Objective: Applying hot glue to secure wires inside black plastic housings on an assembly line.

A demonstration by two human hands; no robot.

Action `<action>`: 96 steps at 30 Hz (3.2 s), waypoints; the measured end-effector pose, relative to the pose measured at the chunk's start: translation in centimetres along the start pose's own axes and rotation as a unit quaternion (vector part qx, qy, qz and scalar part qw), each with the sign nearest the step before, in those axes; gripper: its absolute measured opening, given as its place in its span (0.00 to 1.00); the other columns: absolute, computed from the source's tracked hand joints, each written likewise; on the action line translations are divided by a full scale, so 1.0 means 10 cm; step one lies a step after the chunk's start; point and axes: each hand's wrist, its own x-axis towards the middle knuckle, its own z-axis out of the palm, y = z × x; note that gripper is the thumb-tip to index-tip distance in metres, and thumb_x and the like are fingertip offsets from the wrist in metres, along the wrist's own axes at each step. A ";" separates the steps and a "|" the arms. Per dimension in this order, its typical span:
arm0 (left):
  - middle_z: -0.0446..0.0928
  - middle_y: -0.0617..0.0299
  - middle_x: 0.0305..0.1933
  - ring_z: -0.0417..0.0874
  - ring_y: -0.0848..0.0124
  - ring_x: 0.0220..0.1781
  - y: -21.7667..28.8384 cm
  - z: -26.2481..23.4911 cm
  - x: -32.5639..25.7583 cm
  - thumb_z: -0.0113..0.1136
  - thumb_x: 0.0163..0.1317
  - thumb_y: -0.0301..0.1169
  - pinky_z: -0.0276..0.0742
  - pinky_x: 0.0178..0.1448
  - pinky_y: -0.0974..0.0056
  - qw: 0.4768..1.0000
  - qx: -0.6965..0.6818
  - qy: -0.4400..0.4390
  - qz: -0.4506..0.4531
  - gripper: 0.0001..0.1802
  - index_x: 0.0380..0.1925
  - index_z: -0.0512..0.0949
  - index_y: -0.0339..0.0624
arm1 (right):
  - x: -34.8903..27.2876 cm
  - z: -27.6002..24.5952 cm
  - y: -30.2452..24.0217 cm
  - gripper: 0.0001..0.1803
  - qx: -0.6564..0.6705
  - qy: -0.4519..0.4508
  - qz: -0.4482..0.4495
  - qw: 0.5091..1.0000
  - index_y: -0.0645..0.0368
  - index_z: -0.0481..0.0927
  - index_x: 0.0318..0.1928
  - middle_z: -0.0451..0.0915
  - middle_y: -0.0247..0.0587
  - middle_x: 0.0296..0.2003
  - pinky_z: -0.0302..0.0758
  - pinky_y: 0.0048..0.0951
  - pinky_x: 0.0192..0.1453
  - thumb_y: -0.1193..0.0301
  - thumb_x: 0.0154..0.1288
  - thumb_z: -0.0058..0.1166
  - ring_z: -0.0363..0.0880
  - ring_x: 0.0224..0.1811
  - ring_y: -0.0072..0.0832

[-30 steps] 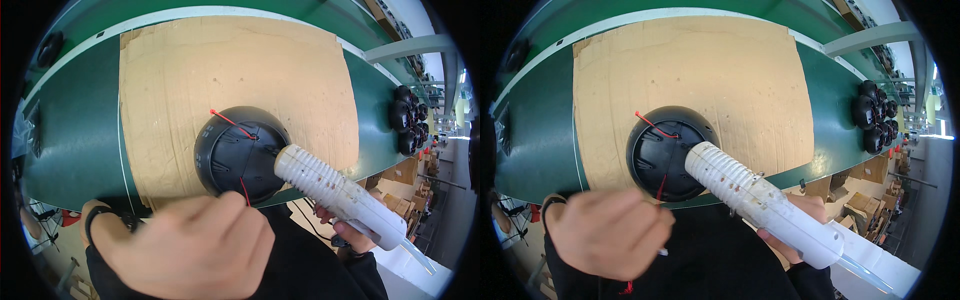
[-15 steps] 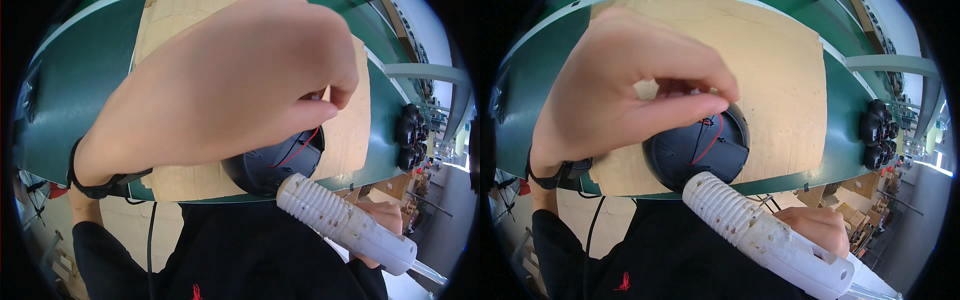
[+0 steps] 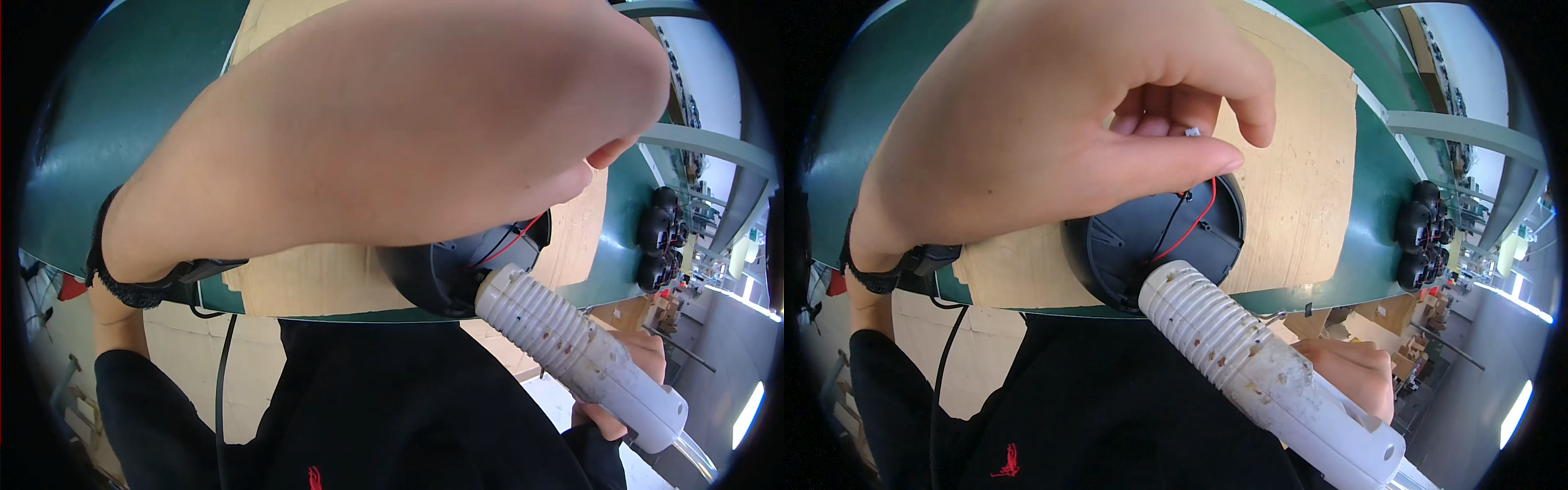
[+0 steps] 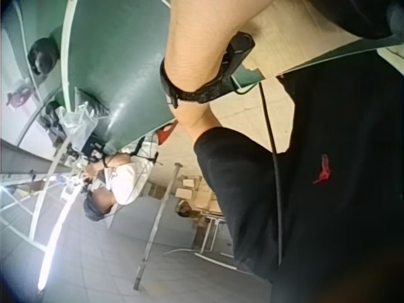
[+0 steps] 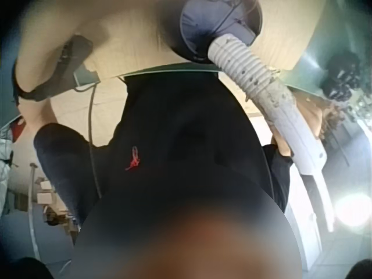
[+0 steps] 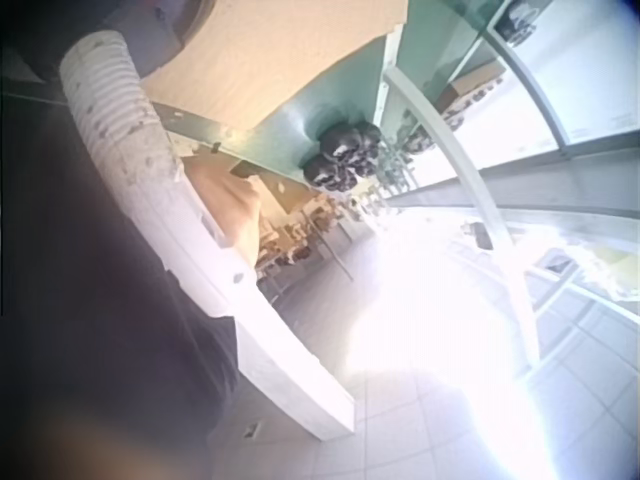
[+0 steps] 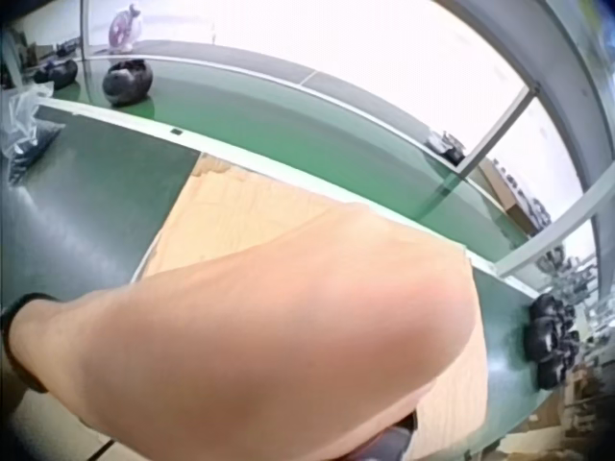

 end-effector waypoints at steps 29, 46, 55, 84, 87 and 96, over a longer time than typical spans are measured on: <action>0.82 0.56 0.28 0.86 0.62 0.29 -0.02 -0.33 -0.44 0.69 0.52 0.18 0.80 0.34 0.61 0.990 -0.017 -0.139 0.032 0.05 0.31 0.86 0.36 | -0.07 -0.06 0.00 0.25 -0.061 0.000 0.039 0.997 0.62 0.85 0.28 0.85 0.44 0.31 0.72 0.40 0.44 0.52 0.36 0.67 0.80 0.37 0.39; 0.85 0.57 0.32 0.87 0.60 0.35 -0.09 -0.28 -0.32 0.69 0.55 0.22 0.83 0.42 0.61 0.959 -0.068 -0.272 -0.046 0.06 0.34 0.88 0.37 | 0.17 0.07 -0.11 0.27 -0.001 0.010 -0.031 0.999 0.64 0.77 0.18 0.73 0.39 0.14 0.66 0.28 0.21 0.49 0.47 0.62 0.72 0.12 0.32; 0.85 0.56 0.33 0.85 0.65 0.34 -0.17 -0.24 -0.14 0.68 0.57 0.20 0.81 0.38 0.63 0.988 -0.052 -0.147 -0.018 0.05 0.35 0.86 0.35 | 0.18 0.08 -0.16 0.20 -0.009 -0.042 -0.099 0.994 0.63 0.77 0.19 0.75 0.39 0.15 0.67 0.26 0.21 0.58 0.47 0.65 0.73 0.13 0.30; 0.86 0.54 0.34 0.86 0.66 0.34 -0.30 0.06 -0.08 0.66 0.61 0.23 0.84 0.40 0.65 0.999 -0.001 -0.030 -0.026 0.08 0.39 0.88 0.33 | -0.26 0.32 0.35 0.20 0.180 -0.027 -0.026 0.983 0.68 0.86 0.36 0.88 0.50 0.34 0.82 0.32 0.38 0.68 0.43 0.73 0.89 0.32 0.40; 0.86 0.54 0.34 0.86 0.65 0.34 -0.31 0.05 -0.06 0.66 0.61 0.22 0.83 0.39 0.64 0.999 -0.015 -0.036 -0.032 0.09 0.40 0.88 0.33 | -0.15 0.34 0.21 0.22 0.117 -0.048 -0.124 0.984 0.63 0.82 0.29 0.86 0.45 0.26 0.83 0.27 0.32 0.54 0.61 0.71 0.89 0.30 0.37; 0.85 0.54 0.34 0.85 0.65 0.33 -0.09 -0.13 -0.20 0.68 0.59 0.23 0.81 0.37 0.64 0.998 -0.025 -0.050 -0.033 0.11 0.42 0.88 0.36 | -0.28 0.47 0.67 0.12 0.417 0.031 -0.049 0.907 0.66 0.85 0.44 0.88 0.47 0.39 0.84 0.36 0.47 0.72 0.62 0.66 0.89 0.39 0.38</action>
